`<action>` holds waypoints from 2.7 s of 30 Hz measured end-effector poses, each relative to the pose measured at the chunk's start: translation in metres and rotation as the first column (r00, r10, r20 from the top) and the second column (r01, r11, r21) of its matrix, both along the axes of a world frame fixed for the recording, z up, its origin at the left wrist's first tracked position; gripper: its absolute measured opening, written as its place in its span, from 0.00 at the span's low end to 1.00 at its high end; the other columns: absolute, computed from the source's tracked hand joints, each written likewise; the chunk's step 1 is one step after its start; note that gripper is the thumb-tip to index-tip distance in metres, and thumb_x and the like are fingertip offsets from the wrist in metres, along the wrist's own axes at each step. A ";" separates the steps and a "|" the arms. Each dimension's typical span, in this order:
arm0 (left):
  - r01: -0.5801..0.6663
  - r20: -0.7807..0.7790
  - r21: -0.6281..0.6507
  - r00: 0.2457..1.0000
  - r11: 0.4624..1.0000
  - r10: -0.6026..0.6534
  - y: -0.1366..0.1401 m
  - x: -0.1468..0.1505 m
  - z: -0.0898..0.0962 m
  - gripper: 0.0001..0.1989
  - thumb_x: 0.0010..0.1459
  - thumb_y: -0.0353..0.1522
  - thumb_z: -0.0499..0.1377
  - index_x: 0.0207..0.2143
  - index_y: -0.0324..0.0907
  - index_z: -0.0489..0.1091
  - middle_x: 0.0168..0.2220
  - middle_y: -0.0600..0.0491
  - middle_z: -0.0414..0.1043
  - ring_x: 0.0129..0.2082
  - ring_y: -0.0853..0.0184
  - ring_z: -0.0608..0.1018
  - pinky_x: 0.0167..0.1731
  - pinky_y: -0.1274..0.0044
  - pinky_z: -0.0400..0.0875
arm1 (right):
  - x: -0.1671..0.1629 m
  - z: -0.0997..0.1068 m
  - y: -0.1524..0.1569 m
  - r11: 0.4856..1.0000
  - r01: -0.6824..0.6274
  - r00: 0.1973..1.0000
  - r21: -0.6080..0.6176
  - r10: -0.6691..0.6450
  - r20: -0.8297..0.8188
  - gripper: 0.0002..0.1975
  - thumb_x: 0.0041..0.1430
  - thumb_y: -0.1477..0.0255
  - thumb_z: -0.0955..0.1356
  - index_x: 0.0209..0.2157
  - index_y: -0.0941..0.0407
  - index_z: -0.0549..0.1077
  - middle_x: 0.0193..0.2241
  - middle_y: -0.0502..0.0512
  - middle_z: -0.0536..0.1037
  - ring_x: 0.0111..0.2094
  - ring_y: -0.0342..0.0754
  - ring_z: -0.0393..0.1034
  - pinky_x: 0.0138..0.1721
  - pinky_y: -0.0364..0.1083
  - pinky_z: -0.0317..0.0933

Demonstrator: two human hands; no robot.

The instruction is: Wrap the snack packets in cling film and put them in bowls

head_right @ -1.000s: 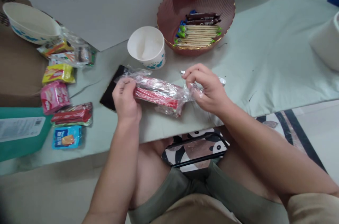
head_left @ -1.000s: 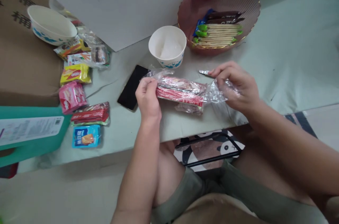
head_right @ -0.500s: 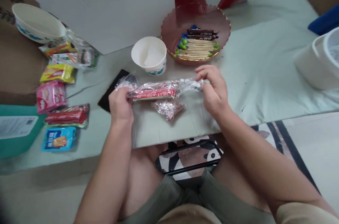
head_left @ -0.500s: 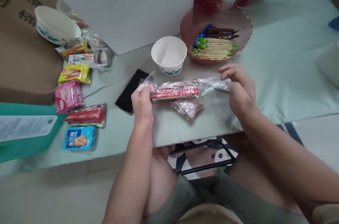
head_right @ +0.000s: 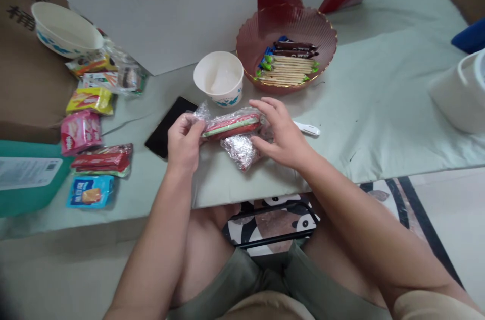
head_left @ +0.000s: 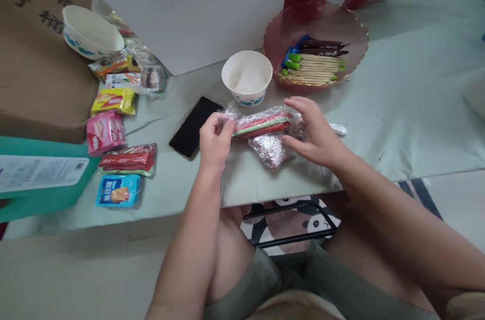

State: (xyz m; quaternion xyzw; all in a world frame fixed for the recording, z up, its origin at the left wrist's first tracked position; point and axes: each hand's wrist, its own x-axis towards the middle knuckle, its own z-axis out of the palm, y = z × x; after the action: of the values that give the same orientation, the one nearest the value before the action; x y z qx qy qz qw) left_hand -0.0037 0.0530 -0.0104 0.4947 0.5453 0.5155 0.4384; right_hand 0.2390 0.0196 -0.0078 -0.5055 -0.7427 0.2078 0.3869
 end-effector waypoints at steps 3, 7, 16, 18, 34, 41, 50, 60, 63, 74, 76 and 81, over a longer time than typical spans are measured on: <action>0.050 0.007 0.016 0.999 0.999 -0.050 0.000 0.001 -0.003 0.09 0.53 0.36 0.65 0.28 0.43 0.68 0.27 0.58 0.65 0.27 0.71 0.68 0.29 0.79 0.64 | -0.006 -0.001 0.006 0.998 -0.027 0.999 -0.055 0.029 0.023 0.26 0.57 0.71 0.69 0.59 0.51 0.70 0.55 0.61 0.77 0.54 0.58 0.72 0.54 0.58 0.69; 0.051 0.018 0.124 0.998 0.991 -0.053 -0.003 0.005 -0.002 0.11 0.54 0.39 0.65 0.28 0.44 0.68 0.29 0.57 0.65 0.29 0.70 0.70 0.32 0.78 0.68 | -0.009 0.002 0.006 0.999 -0.002 1.000 0.044 0.001 0.022 0.19 0.58 0.76 0.66 0.51 0.52 0.74 0.48 0.59 0.81 0.50 0.56 0.75 0.51 0.57 0.70; 0.114 -0.085 0.277 0.992 0.954 -0.094 -0.023 0.015 -0.005 0.21 0.59 0.48 0.62 0.52 0.53 0.67 0.51 0.49 0.72 0.50 0.62 0.78 0.47 0.71 0.75 | 0.013 0.007 -0.014 0.938 0.121 0.991 0.325 -0.095 -0.095 0.17 0.62 0.74 0.67 0.53 0.50 0.73 0.52 0.61 0.78 0.55 0.58 0.74 0.59 0.61 0.67; 0.101 -0.161 0.277 0.985 0.956 -0.058 -0.030 0.016 -0.013 0.27 0.59 0.49 0.62 0.57 0.53 0.62 0.57 0.47 0.69 0.55 0.61 0.77 0.50 0.70 0.75 | 0.024 0.008 -0.021 0.922 0.168 0.985 0.350 -0.140 -0.105 0.17 0.63 0.74 0.67 0.53 0.50 0.73 0.51 0.61 0.78 0.55 0.59 0.74 0.58 0.62 0.67; 0.053 -0.737 0.336 0.636 0.940 0.228 -0.065 0.005 -0.002 0.19 0.51 0.24 0.59 0.46 0.45 0.74 0.52 0.45 0.73 0.52 0.54 0.77 0.53 0.60 0.72 | 0.040 0.007 -0.038 0.948 0.095 0.994 0.304 -0.075 -0.077 0.20 0.59 0.75 0.68 0.53 0.47 0.72 0.53 0.62 0.77 0.57 0.61 0.72 0.58 0.64 0.67; -0.112 -0.584 0.455 0.712 0.884 0.390 -0.047 -0.022 -0.011 0.13 0.55 0.26 0.59 0.41 0.47 0.77 0.48 0.45 0.69 0.51 0.55 0.72 0.56 0.56 0.65 | 0.044 -0.001 -0.037 0.983 -0.152 0.978 0.105 0.135 0.159 0.21 0.53 0.80 0.66 0.49 0.50 0.72 0.57 0.62 0.73 0.58 0.60 0.72 0.56 0.61 0.69; 0.369 -0.773 0.400 0.628 0.839 0.092 -0.092 0.025 0.005 0.11 0.54 0.36 0.65 0.40 0.44 0.76 0.47 0.45 0.75 0.50 0.53 0.76 0.51 0.59 0.70 | 0.042 0.007 -0.045 0.982 -0.150 0.946 0.118 0.108 0.306 0.16 0.57 0.71 0.71 0.48 0.47 0.75 0.49 0.58 0.79 0.56 0.63 0.70 0.56 0.64 0.62; 0.477 -0.691 0.526 0.722 0.704 0.027 -0.091 0.006 0.024 0.03 0.57 0.29 0.62 0.32 0.47 0.73 0.39 0.52 0.80 0.44 0.61 0.81 0.44 0.67 0.77 | 0.038 0.033 -0.057 0.945 -0.243 0.945 0.220 0.179 0.274 0.05 0.60 0.72 0.70 0.37 0.48 0.76 0.40 0.54 0.81 0.42 0.54 0.76 0.43 0.55 0.65; 0.519 -0.679 0.538 0.733 0.665 -0.023 -0.094 0.001 0.028 0.04 0.59 0.28 0.62 0.34 0.46 0.73 0.34 0.53 0.80 0.37 0.65 0.81 0.38 0.72 0.76 | 0.040 0.038 -0.061 0.943 -0.268 0.924 0.195 0.194 0.330 0.05 0.61 0.72 0.69 0.37 0.47 0.76 0.32 0.52 0.80 0.35 0.52 0.74 0.39 0.53 0.63; 0.142 -0.488 0.638 0.835 0.757 0.255 -0.071 0.009 0.013 0.10 0.68 0.35 0.59 0.34 0.42 0.75 0.27 0.55 0.75 0.23 0.74 0.70 0.26 0.79 0.64 | 0.037 0.014 -0.040 0.994 0.072 0.915 0.086 -0.101 0.392 0.07 0.61 0.68 0.66 0.35 0.52 0.77 0.35 0.58 0.78 0.39 0.54 0.72 0.40 0.51 0.63; 0.073 -0.434 0.632 0.858 0.772 0.274 -0.062 0.012 0.007 0.12 0.68 0.39 0.58 0.34 0.43 0.75 0.28 0.55 0.75 0.24 0.73 0.71 0.27 0.78 0.65 | 0.037 0.014 -0.036 0.980 0.182 0.921 0.083 -0.199 0.334 0.07 0.61 0.68 0.66 0.34 0.52 0.77 0.34 0.58 0.78 0.38 0.54 0.72 0.39 0.51 0.63; -0.082 -0.329 0.575 0.888 0.814 0.322 -0.042 0.012 -0.003 0.16 0.67 0.46 0.58 0.33 0.45 0.75 0.27 0.55 0.71 0.23 0.72 0.68 0.27 0.76 0.63 | 0.038 0.019 -0.031 0.945 0.322 0.936 -0.062 -0.307 0.172 0.09 0.60 0.65 0.67 0.31 0.54 0.77 0.23 0.52 0.72 0.27 0.48 0.67 0.33 0.49 0.60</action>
State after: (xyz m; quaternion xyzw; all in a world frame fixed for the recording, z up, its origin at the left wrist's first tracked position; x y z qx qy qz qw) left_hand 0.0087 0.0111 -0.0135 0.6338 0.5056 0.5776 0.0953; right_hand 0.2770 -0.0114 0.0109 -0.6496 -0.6710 0.1346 0.3313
